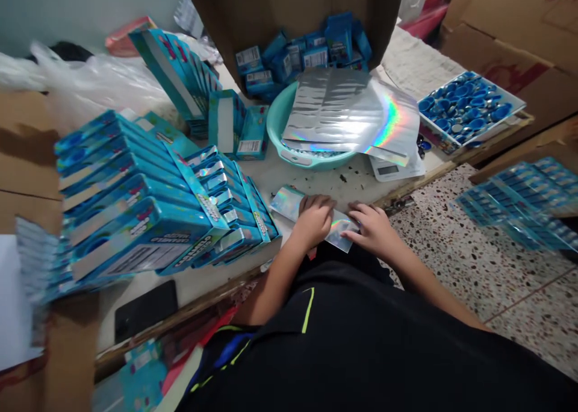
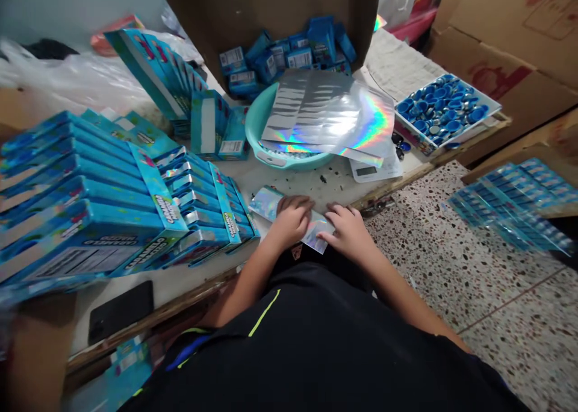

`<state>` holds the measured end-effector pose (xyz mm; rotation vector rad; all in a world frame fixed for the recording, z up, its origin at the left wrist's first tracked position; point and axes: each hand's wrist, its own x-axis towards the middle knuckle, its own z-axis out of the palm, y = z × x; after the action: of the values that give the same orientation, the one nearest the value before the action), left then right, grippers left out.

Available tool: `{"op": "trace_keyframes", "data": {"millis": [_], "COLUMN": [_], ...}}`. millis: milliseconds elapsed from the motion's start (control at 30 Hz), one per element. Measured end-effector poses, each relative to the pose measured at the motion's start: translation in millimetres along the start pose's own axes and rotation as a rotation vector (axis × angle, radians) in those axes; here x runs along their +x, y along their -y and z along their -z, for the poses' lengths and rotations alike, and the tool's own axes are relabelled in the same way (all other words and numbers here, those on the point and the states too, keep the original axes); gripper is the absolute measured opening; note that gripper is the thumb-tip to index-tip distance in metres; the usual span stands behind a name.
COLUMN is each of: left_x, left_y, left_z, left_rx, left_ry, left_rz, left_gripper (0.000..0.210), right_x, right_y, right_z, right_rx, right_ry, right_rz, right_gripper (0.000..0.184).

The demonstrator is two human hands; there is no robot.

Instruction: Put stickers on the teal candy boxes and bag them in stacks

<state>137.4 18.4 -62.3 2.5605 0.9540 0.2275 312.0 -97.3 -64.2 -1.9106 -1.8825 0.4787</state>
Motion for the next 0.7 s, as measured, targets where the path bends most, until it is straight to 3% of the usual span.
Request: {"op": "trace_keyframes", "data": {"millis": [533,700], "left_x": [-15.5,-11.2], "left_y": [11.4,8.6], "left_z": [-3.5,0.5], "left_rx": [-0.088,-0.106], "left_ry": [-0.080,-0.073], "left_rz": [-0.232,-0.116], "left_gripper": [0.020,0.046], "right_x": [10.8,12.1], "right_y": [-14.2,-14.8], "right_z": [-0.1,-0.6], "right_rx": [0.123,0.119], "right_ry": [-0.036,-0.021], "right_rz": [-0.004,-0.019], "right_gripper": [0.030,0.029]}}
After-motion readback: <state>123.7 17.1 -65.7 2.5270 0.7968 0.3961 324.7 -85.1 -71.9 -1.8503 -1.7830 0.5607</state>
